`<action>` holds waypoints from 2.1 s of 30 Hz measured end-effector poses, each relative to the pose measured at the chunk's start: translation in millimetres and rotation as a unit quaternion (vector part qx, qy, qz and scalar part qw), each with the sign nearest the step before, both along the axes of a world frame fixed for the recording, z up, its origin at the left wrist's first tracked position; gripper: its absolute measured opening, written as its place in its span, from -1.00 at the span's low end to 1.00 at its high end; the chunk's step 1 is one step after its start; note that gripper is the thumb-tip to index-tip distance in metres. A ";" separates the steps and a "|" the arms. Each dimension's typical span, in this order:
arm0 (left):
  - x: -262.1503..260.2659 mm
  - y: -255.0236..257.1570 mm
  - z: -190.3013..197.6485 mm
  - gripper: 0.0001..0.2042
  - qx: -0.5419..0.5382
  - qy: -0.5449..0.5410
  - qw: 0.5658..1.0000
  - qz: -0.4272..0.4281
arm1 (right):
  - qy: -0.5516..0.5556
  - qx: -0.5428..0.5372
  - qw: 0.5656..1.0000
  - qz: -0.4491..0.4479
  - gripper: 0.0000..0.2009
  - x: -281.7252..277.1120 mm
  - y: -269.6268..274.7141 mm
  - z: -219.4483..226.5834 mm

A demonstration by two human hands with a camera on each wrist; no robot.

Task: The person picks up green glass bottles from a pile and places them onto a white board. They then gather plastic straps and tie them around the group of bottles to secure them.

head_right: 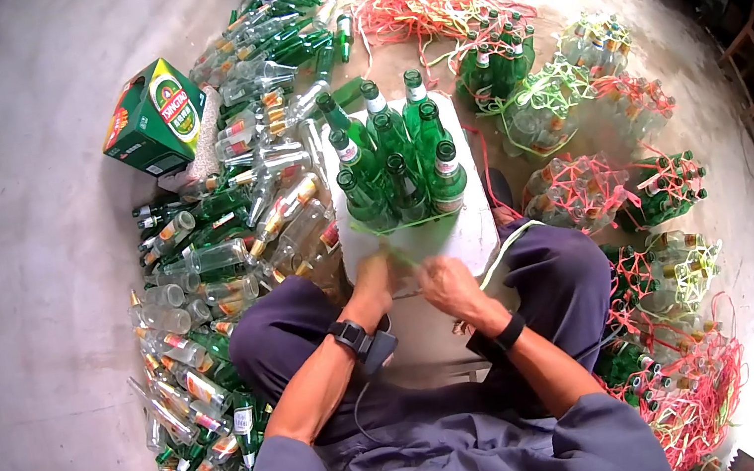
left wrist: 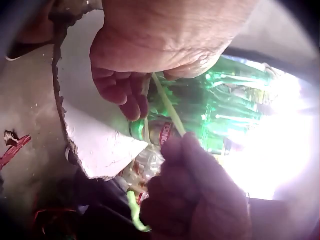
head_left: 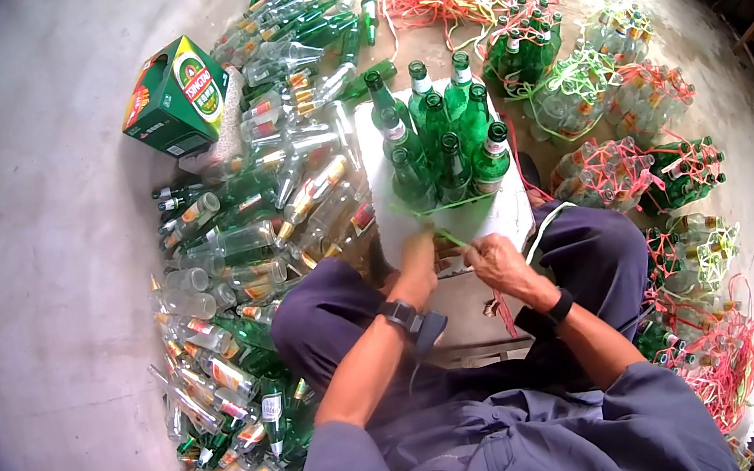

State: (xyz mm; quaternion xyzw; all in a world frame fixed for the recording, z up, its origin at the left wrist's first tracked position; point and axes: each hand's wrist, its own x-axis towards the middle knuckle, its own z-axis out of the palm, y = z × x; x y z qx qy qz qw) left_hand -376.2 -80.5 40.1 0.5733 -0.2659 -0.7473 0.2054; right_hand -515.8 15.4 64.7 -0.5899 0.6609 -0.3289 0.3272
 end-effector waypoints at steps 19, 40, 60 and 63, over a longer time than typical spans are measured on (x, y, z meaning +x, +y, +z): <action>25.0 -14.1 136.8 -0.90 -0.470 -0.056 0.842 -0.259 | 0.020 -0.109 0.984 0.138 -0.84 -43.0 -49.6 154.3; 41.2 -61.5 140.2 -0.73 -0.259 0.353 0.898 0.036 | 0.037 0.015 0.999 0.008 -0.65 -17.4 -79.1 97.3; -12.2 -67.2 134.3 -0.74 -0.692 -0.285 0.659 -0.076 | -0.095 -0.001 0.995 -0.031 -0.66 -37.1 -56.8 65.5; -11.6 -70.5 125.2 -0.77 -0.689 -0.249 0.675 -0.083 | -0.049 -0.002 0.999 -0.018 -0.69 -45.8 -51.0 65.4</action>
